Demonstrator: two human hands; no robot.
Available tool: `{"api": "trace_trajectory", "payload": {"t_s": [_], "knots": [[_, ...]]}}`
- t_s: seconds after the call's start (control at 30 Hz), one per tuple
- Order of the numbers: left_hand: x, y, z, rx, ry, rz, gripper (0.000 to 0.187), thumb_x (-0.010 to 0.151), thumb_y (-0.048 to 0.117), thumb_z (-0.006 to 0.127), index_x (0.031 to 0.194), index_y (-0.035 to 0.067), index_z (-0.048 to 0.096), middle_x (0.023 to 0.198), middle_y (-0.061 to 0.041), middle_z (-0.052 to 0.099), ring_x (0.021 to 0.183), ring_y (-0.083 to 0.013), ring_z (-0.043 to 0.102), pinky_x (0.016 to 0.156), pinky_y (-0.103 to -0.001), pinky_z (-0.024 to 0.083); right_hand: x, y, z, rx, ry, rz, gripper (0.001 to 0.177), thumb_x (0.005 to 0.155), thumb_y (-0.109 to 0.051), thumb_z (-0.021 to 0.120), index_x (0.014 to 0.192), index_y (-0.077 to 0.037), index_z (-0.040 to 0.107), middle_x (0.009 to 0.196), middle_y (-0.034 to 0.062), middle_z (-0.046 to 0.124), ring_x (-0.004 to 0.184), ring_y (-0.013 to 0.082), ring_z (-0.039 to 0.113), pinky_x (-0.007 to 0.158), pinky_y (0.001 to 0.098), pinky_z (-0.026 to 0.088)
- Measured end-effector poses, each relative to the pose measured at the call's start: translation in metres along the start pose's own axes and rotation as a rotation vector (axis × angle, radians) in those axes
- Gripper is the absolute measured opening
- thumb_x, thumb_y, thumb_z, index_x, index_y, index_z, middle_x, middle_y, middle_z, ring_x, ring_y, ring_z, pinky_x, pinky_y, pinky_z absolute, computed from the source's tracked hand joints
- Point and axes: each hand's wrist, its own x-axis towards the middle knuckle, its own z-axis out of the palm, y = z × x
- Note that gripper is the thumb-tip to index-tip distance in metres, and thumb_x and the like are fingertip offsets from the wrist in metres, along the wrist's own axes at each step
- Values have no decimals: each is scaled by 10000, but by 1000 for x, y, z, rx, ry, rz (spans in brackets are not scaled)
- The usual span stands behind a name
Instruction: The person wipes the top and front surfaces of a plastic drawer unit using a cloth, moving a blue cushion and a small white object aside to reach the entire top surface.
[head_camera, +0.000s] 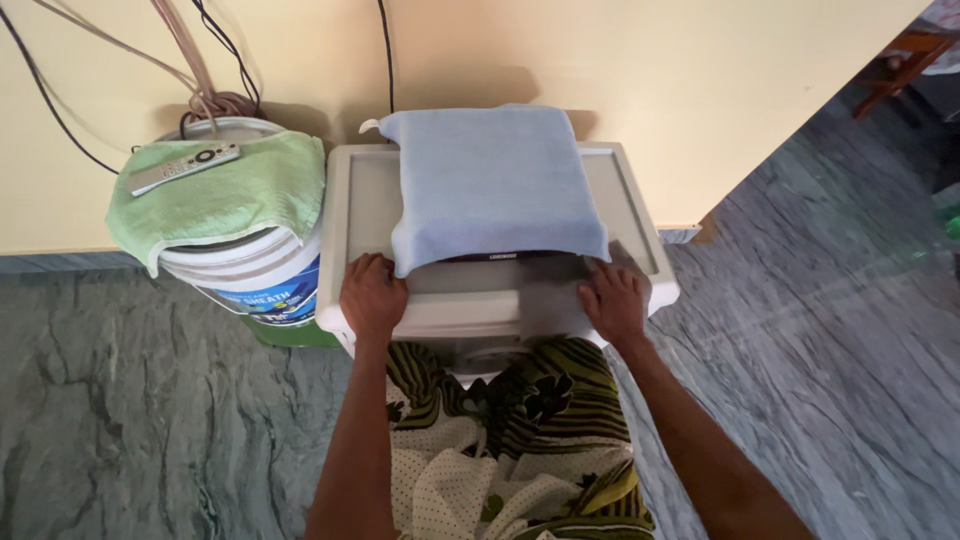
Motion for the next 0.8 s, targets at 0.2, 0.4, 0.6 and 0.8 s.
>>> {"api": "trace_trajectory", "payload": {"t_s": [0.2,0.4,0.6,0.8], "knots": [[1,-1,4,58,-12,14,98,830,137,690,838,46,726,1066,-98,739,1087,-346,648,925,-454,534,10,-61,34,-249,-293,55,605,1000,-655,391,1308,-185,615,1346,76,603,1323,302,497,1194,581,321],[2,-11,6,29,-24,12,139,795,113,662,897,60,741,1117,-89,738,1092,-344,648,937,-451,528,34,-234,18,-26,-398,-58,532,1049,-531,368,1328,-134,585,1354,97,555,1287,364,473,1014,664,350],[1,-31,8,-294,77,112,248,905,134,625,1115,49,726,1209,-170,689,1110,-374,623,971,-482,498,29,-219,1,-32,-78,-221,446,1050,-482,456,1252,-131,642,1261,102,619,1216,341,530,1061,696,305],[-74,-2,6,-195,216,267,233,763,128,647,974,36,608,970,-182,589,964,-382,536,870,-527,425,-11,-107,2,328,387,-77,323,881,-281,682,1084,-35,628,1132,85,657,1131,297,594,1071,709,226]]}}
